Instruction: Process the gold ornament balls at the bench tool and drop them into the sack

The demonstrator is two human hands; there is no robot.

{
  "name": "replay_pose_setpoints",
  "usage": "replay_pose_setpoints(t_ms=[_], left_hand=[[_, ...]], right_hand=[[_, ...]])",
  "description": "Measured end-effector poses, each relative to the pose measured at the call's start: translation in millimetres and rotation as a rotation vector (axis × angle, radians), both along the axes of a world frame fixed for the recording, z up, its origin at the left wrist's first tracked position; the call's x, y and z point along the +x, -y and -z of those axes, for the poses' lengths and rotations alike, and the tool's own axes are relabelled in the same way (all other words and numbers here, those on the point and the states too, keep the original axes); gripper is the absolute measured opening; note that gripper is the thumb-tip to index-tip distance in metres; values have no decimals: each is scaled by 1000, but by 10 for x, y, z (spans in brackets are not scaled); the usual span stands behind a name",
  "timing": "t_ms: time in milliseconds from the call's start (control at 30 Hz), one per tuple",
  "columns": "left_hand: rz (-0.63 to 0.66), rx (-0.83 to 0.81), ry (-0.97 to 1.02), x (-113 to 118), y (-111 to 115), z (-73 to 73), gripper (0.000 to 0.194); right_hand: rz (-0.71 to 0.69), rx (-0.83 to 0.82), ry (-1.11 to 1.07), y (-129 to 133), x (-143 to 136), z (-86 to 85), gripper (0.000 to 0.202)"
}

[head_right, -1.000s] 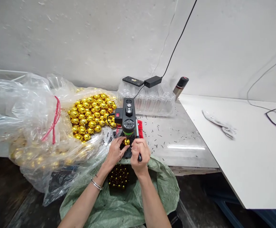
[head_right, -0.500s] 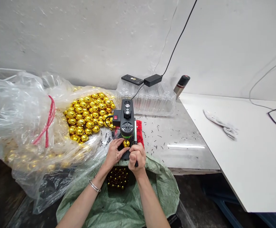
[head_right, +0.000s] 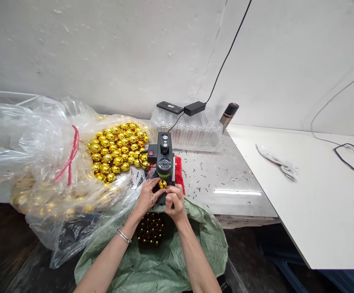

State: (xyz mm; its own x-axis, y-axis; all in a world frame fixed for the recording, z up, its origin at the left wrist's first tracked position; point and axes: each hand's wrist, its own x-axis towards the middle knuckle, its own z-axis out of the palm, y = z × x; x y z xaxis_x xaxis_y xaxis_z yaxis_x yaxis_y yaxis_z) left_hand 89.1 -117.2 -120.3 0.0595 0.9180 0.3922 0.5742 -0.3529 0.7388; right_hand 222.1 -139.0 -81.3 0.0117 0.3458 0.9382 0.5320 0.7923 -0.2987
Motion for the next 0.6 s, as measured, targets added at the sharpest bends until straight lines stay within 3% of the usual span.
replay_pose_setpoints(t_ms=[100, 200, 333, 467, 533, 600], left_hand=[[3, -15, 13, 1, -31, -18, 33], [-31, -7, 41, -5, -9, -33, 32], [-35, 75, 28, -49, 299, -37, 33], [55, 133, -98, -121, 663, -49, 52], [8, 160, -121, -170, 633, -96, 58], [-85, 179, -121, -235, 414, -175, 44]], right_hand=[[10, -18, -99, 9, -22, -174, 31], [23, -105, -210, 38, -47, -481, 30], [20, -277, -242, 91, -60, -812, 30], [25, -277, -255, 119, -71, -787, 31], [35, -261, -273, 122, -85, -712, 31], [39, -250, -288, 122, -97, -655, 30]])
